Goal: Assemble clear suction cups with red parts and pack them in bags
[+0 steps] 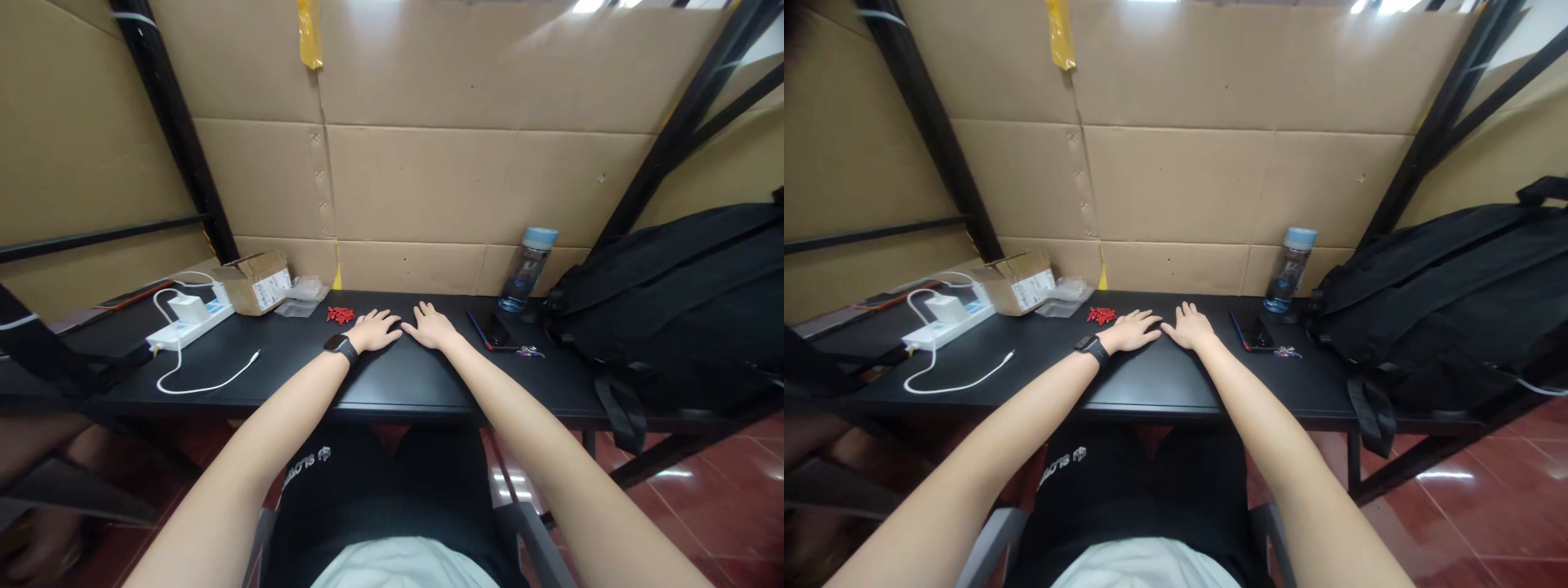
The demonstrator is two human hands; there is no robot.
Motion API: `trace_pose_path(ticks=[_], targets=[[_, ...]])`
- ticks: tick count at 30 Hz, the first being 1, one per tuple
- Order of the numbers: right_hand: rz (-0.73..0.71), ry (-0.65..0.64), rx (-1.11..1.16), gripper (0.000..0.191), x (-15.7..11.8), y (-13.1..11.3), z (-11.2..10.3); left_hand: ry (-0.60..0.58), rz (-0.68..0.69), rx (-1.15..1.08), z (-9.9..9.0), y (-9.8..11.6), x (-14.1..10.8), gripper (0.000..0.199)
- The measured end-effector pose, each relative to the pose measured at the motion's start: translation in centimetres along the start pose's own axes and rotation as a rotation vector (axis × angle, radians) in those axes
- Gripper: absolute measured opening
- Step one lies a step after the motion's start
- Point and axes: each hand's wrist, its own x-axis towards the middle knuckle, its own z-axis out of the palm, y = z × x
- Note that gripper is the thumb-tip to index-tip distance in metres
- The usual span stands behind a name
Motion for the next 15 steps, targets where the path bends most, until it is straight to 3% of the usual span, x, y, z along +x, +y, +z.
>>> trace_pose_path(ticks=[6,15], targets=[[0.025,-0.024,0.027,0.084,0.02,0.02,-0.24,0.006,0.006,0.009,-0.01,-0.08,0.04,0.071],[-0.028,0.128,0.077,0.059,-0.74,0.11,-0.5,0.001,0.045,0.002,-0.28,-0.62,0.22,0.066]])
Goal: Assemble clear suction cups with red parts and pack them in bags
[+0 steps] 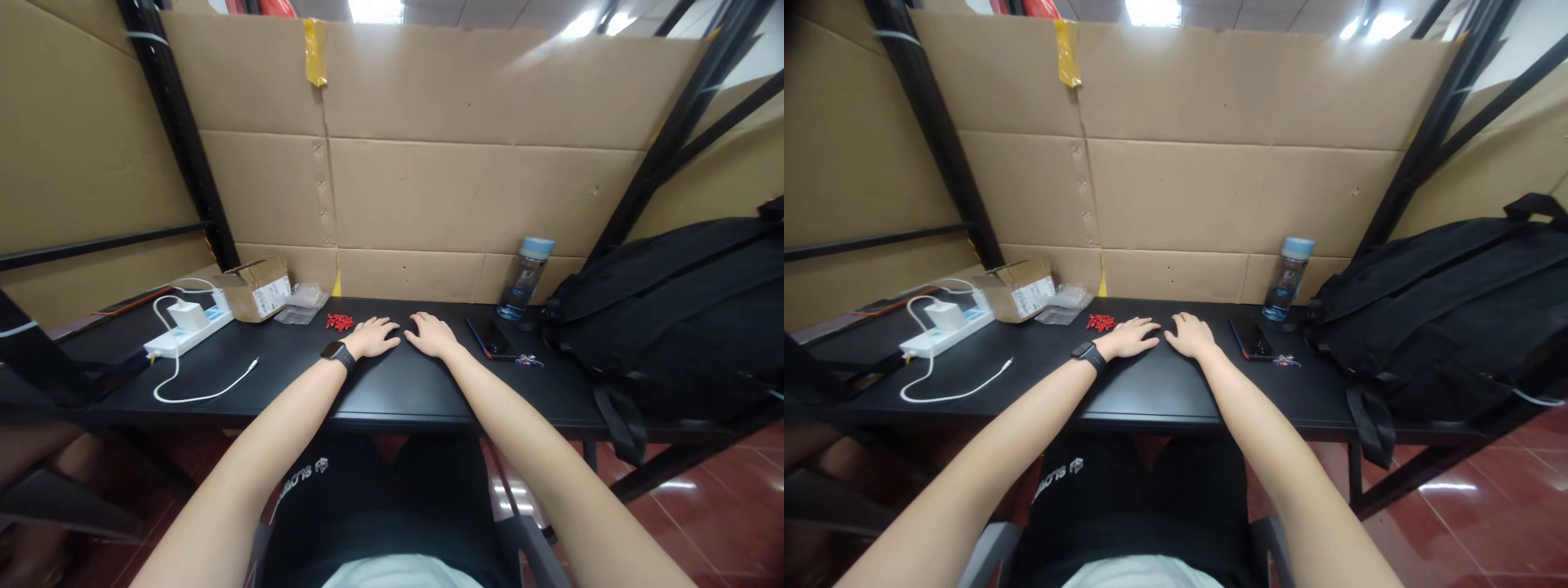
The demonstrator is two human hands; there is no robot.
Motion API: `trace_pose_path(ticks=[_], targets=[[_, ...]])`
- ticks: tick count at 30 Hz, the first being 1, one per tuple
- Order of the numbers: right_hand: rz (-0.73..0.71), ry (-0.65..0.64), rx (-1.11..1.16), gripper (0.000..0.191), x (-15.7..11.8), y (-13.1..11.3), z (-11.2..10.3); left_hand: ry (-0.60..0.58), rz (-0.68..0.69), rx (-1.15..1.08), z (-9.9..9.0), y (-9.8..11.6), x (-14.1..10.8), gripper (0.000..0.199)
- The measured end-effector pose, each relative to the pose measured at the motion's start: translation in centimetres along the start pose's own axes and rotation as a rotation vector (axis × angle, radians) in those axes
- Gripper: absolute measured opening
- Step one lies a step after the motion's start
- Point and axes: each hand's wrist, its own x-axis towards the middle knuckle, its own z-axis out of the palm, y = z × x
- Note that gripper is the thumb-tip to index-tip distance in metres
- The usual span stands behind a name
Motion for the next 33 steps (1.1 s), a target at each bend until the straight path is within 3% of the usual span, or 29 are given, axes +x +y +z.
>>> trace_pose_path(ticks=[4,8,11,14,24,33], targets=[[-0.037,0.006,0.151,0.058,0.4,1.1,-0.5,0.121,0.079,0.037,-1.5,-1.6,-0.4,0.056],[-0.138,-0.021,0.332,0.048,0.4,3.4,-1.4,0.309,-0.128,0.109,-3.6,-5.4,-1.5,0.054],[-0.142,-0.06,0.461,0.051,-0.1,5.0,-2.2,0.279,-0.255,0.058,-4.3,-8.7,-2.1,0.043],[-0.131,-0.084,0.523,0.051,-0.6,5.7,-2.8,0.233,-0.263,-0.047,-4.3,-10.7,-2.3,0.032],[-0.148,-0.076,0.5,0.039,-0.8,5.1,-3.5,0.283,-0.252,-0.003,-3.8,-9.5,-1.8,0.018],[-0.172,0.021,0.565,0.03,-1.0,4.1,-4.4,0.387,-0.211,0.06,-4.1,-8.4,-1.8,0.013]])
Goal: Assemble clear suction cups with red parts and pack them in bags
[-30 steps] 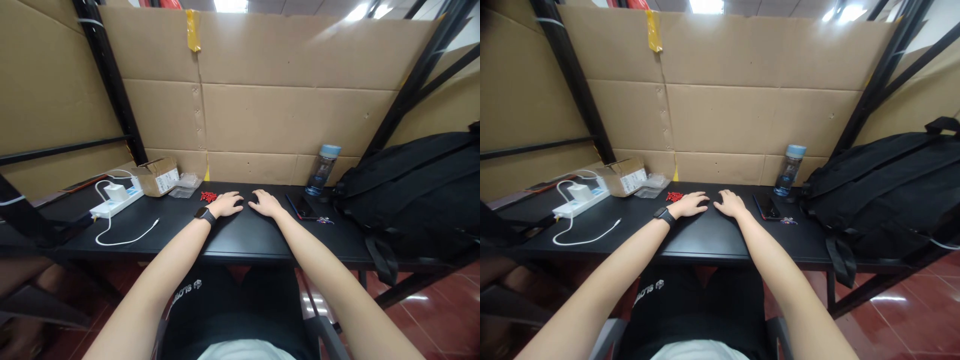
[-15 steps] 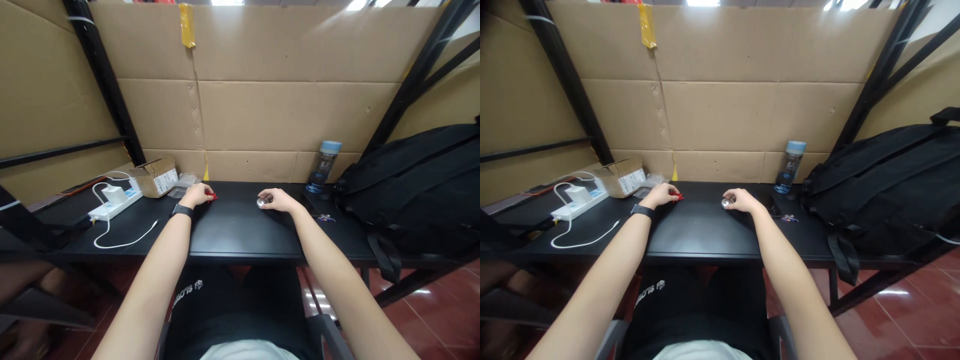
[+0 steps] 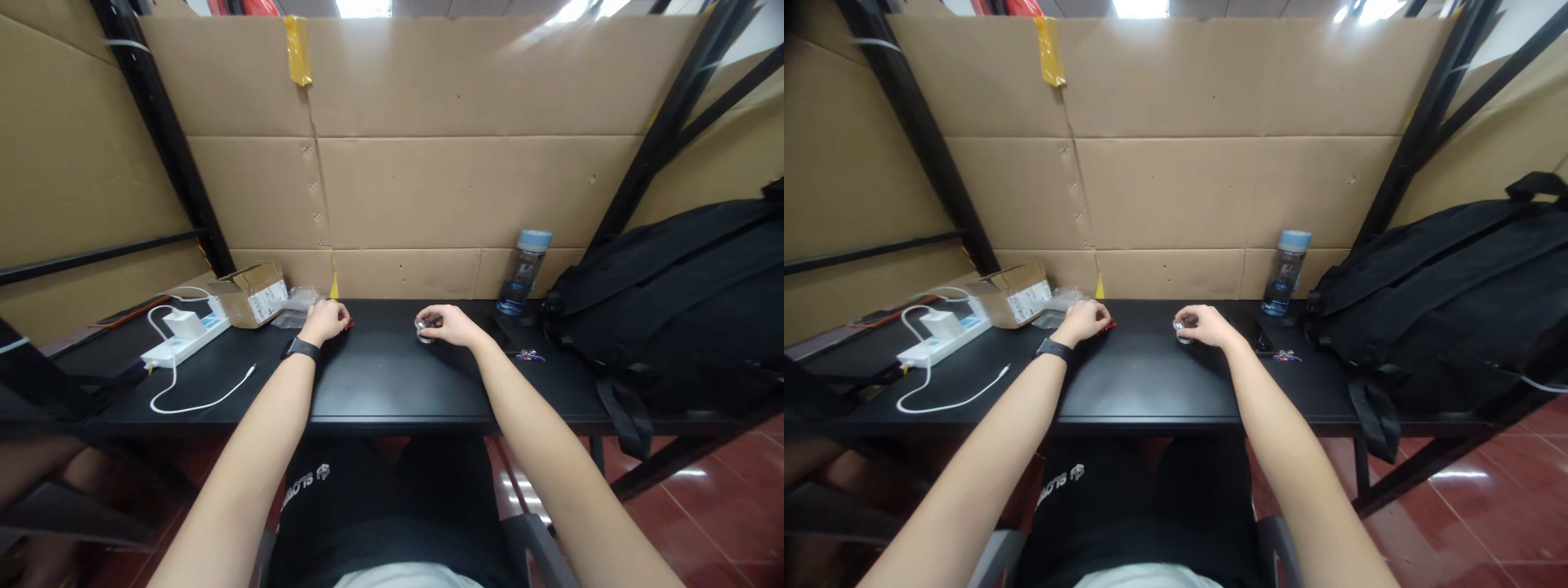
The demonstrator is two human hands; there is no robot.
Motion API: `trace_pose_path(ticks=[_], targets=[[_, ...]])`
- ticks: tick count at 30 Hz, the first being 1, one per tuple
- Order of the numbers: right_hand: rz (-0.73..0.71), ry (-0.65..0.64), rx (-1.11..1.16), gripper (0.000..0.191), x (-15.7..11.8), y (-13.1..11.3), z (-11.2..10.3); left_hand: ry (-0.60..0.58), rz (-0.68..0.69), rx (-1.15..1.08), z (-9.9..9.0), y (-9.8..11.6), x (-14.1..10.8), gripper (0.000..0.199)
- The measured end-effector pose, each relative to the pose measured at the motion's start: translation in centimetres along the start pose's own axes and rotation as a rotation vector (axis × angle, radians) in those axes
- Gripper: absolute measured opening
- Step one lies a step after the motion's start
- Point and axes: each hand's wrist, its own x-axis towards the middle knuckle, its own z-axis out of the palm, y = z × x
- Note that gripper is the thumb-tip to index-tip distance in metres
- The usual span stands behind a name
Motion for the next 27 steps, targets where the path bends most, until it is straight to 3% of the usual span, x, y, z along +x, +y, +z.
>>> trace_pose_path(ticks=[2,7,13,27], targets=[[-0.017,0.061,0.067,0.032,0.0,-0.6,0.1,0.06,0.028,-0.074,-0.2,0.7,-0.1,0.016],[-0.032,0.162,0.293,0.036,0.2,-1.8,1.0,0.124,0.213,-0.497,-0.5,4.4,-0.4,0.022],[0.001,0.197,0.612,0.06,0.3,-2.5,2.5,0.122,0.266,-0.611,-0.1,8.4,-1.2,0.018],[-0.041,0.105,0.724,0.051,0.3,-3.8,4.3,0.1,0.278,-0.765,1.8,9.6,-0.9,0.018]])
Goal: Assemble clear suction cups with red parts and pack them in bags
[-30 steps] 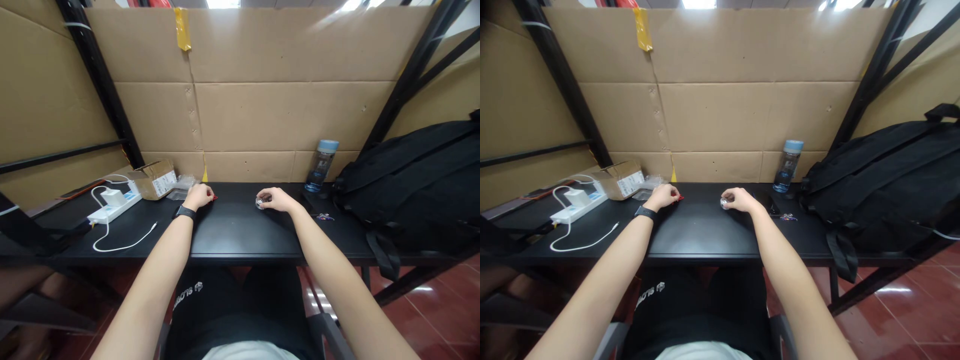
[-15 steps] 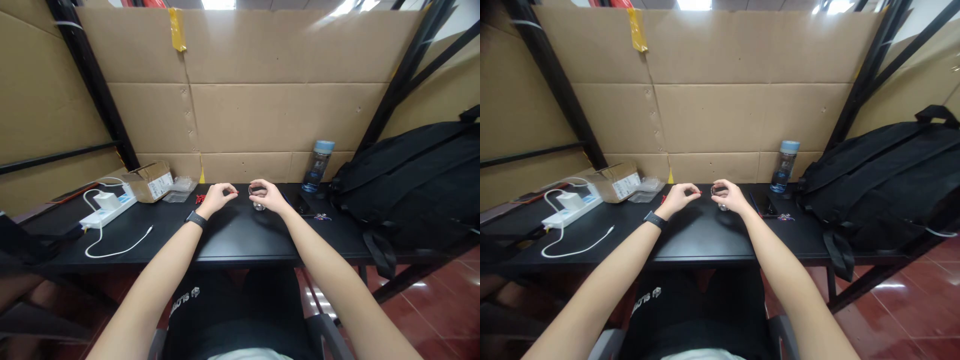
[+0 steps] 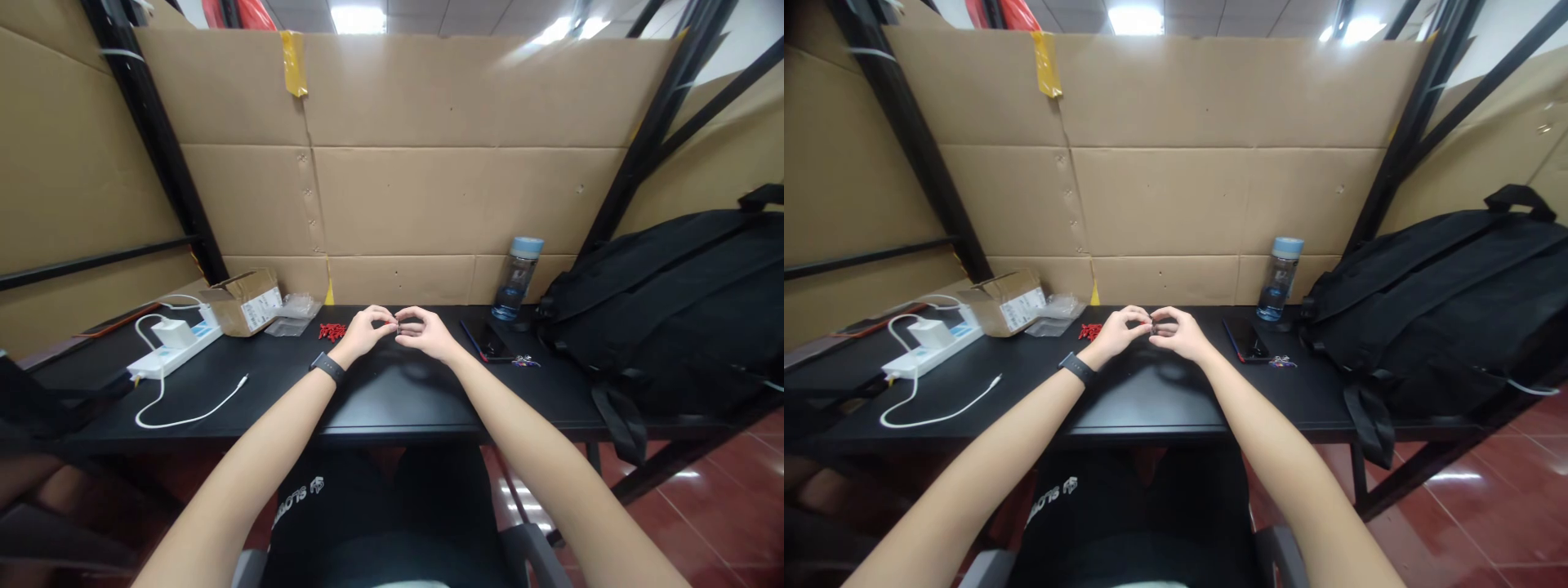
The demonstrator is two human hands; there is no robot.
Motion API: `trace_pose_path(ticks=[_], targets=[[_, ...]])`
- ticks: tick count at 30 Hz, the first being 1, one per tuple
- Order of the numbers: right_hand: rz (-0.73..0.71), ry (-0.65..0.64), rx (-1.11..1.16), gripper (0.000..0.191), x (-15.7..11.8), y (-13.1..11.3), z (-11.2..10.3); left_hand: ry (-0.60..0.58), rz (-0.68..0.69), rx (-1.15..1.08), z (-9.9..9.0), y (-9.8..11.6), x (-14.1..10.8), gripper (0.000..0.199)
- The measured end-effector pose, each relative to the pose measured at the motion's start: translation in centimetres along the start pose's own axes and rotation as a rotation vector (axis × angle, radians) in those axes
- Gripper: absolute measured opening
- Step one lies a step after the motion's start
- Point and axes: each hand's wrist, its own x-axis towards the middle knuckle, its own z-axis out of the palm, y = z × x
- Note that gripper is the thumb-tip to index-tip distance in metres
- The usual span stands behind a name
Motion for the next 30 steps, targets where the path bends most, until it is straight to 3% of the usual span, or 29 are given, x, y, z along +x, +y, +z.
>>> trace_pose_path(ticks=[9,17,21,27,30], targets=[[-0.058,0.138,-0.009,0.051,0.2,0.4,0.8,0.016,0.029,0.008,0.2,-0.3,0.1,0.017],[-0.064,0.145,-0.044,0.047,0.0,-0.1,1.1,0.098,0.012,-0.013,0.7,-0.7,0.1,0.014],[-0.017,0.187,-0.025,0.044,0.1,0.1,0.9,0.096,0.028,0.007,0.6,-0.5,0.0,0.012],[0.022,0.107,-0.079,0.031,0.1,-0.6,0.0,0.103,0.024,-0.006,0.8,-0.6,0.0,0.012],[0.039,0.131,-0.162,0.03,0.1,-0.9,-0.3,0.073,0.02,-0.027,1.2,-0.9,-0.1,0.011]])
